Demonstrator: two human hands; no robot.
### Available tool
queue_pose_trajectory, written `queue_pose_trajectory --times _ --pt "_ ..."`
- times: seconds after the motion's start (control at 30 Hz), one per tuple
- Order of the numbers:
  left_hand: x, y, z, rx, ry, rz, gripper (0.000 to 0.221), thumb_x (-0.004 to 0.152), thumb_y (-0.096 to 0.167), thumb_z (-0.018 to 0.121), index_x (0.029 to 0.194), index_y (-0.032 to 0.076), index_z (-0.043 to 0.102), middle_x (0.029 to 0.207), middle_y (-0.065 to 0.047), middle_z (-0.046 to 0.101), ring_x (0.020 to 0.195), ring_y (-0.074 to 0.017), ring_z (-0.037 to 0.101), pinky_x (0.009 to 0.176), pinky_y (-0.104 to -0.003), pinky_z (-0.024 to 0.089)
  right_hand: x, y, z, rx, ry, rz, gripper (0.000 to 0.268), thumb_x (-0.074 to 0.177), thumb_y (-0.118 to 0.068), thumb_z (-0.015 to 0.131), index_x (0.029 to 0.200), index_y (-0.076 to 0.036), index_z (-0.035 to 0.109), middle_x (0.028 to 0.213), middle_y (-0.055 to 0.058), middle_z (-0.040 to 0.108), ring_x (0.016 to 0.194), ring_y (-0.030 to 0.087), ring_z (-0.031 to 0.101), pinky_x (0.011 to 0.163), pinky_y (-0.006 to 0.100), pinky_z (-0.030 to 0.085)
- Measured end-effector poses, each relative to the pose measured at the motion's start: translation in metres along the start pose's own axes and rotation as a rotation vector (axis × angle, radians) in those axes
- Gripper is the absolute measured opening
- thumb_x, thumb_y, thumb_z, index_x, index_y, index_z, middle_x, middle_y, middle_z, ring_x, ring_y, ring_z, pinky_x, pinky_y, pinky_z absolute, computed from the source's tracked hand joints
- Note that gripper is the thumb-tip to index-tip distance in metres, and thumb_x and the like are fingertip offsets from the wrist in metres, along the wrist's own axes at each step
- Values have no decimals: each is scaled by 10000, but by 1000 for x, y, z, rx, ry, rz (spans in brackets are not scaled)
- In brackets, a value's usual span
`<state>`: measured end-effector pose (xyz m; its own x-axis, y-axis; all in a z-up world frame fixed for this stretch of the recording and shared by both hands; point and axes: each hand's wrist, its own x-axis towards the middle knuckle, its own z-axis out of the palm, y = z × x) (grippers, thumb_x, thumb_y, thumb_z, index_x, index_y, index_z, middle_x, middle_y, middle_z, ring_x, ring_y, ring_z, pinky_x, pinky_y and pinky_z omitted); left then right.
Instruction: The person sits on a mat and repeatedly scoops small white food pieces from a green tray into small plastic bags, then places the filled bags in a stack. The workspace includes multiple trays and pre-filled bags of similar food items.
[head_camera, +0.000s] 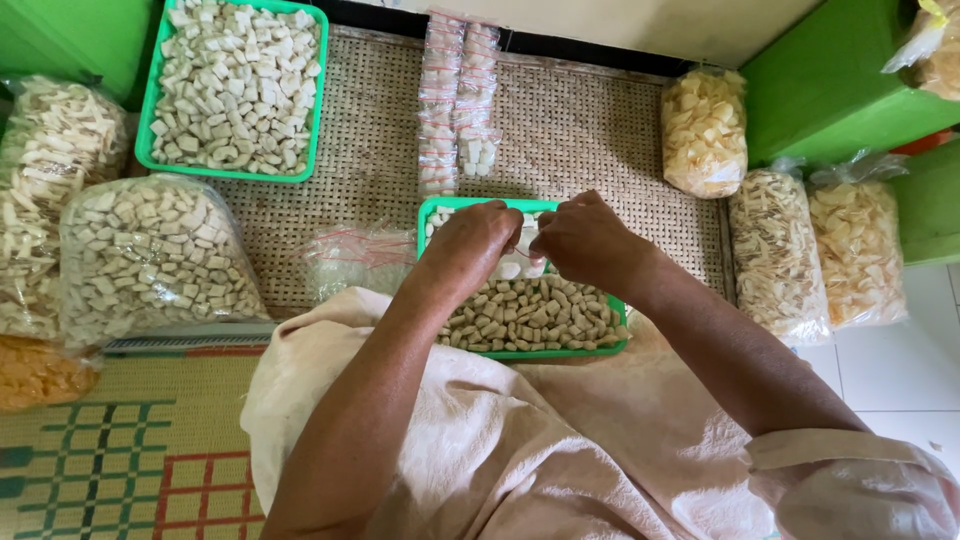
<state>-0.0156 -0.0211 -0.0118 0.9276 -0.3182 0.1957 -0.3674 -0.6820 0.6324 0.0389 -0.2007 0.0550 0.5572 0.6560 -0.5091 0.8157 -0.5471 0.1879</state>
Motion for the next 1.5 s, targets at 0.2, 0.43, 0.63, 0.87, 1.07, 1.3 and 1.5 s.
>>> queue_pose_trajectory --times 0.2,0.43,0.63,0.87,1.07,1.3,1.5 --pt "-2 -7 2 60 9 17 181 843 62 782 777 124 626 749 -89 647 744 -319 727 636 -426 617 -15 -4 -18 242 80 -64 417 952 -18 534 1196 -256 774 1064 96 777 973 314 747 966 592 518" --pt "-3 -4 -16 -12 41 -32 207 873 42 754 750 119 606 737 -63 618 709 -289 712 625 -401 605 -44 38 22 1249 275 1 534 991 24 394 1522 -23 442 1248 305 620 1139 407 626 943 599 521" --pt "3 -2 -13 2 -14 -88 210 886 19 728 755 109 592 768 -77 626 728 -278 706 652 -395 616 -17 66 218 765 -114 320 699 924 -200 679 1565 -153 405 1266 276 655 1167 485 659 976 591 529" --pt "14 4 -14 29 -49 -58 155 854 16 747 805 69 610 800 -152 646 757 -395 715 642 -503 614 40 20 261 766 22 293 687 905 -227 600 1555 -310 394 1289 272 585 1116 494 668 922 581 549" --pt "15 0 -12 64 -41 -53 183 846 7 756 784 80 600 780 -132 643 739 -368 722 617 -468 618 36 0 161 1261 147 155 397 971 -228 612 1324 -51 571 1146 306 665 1055 463 677 905 540 525" --pt "11 -1 -22 28 -28 -95 199 857 -1 750 800 89 582 792 -128 646 735 -366 721 592 -464 614 81 103 296 811 553 335 380 920 -185 661 1281 -295 707 1125 30 715 934 243 720 830 411 601" --pt "13 1 -20 100 -3 -95 180 846 2 762 825 93 608 799 -114 660 751 -347 728 605 -441 614 82 78 287 684 462 378 376 902 -256 689 1261 -368 687 1240 4 591 967 343 718 814 506 625"
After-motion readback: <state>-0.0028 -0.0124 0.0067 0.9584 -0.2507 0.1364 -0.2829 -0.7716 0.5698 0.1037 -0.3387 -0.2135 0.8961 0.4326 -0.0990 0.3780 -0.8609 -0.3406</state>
